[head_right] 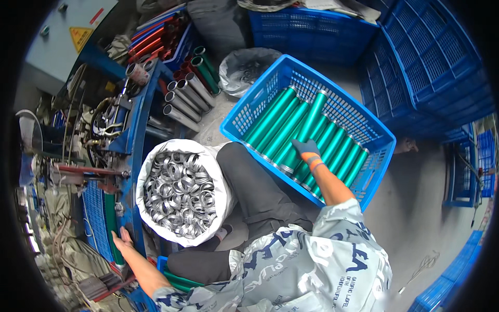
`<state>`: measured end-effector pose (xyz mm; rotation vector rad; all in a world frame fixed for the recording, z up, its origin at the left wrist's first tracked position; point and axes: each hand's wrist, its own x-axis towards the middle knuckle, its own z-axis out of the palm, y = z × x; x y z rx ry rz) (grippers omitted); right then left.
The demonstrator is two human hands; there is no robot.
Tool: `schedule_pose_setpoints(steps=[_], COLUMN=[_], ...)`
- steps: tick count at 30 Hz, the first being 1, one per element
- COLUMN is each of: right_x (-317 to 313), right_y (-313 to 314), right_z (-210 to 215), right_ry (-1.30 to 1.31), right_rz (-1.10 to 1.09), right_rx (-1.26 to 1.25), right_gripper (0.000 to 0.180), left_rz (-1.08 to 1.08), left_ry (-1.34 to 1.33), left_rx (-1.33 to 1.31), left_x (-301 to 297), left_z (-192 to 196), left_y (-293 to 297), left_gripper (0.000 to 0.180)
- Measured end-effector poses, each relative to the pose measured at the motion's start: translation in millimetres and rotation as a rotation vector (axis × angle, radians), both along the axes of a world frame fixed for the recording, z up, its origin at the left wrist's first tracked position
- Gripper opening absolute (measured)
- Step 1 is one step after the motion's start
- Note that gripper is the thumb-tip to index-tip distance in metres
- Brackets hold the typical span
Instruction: Assembling metal rings onto green cylindrical tubes and organizing them in a basket.
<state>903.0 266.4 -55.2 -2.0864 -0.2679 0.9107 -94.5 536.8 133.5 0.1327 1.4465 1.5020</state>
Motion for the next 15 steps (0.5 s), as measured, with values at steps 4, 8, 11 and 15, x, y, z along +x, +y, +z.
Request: schedule_pose_setpoints(steps=[4, 8, 11, 15], right_x=[29, 88, -30, -9], right_y=[48, 62, 124, 111], right_z=[-45, -95, -95, -81], right_ry=[-0.007, -0.237, 0.265, 0.522], right_rz=[0.006, 0.402, 0.205, 0.143], right_rx=[-0.095, -0.082, -0.226, -0.186], right_gripper=[0.075, 0.074, 0.059, 0.058], left_rz=[0.116, 0.151, 0.305, 0.428], left_ry=[0.257, 0.445, 0.936, 1.637], left_rx=[0.092, 0.020, -0.048, -0.401], left_x=[77, 136, 61, 53], left_z=[-12, -50, 6, -12], left_y=[-62, -120, -255, -407], left_gripper=[0.078, 0.051, 0.046, 0.042])
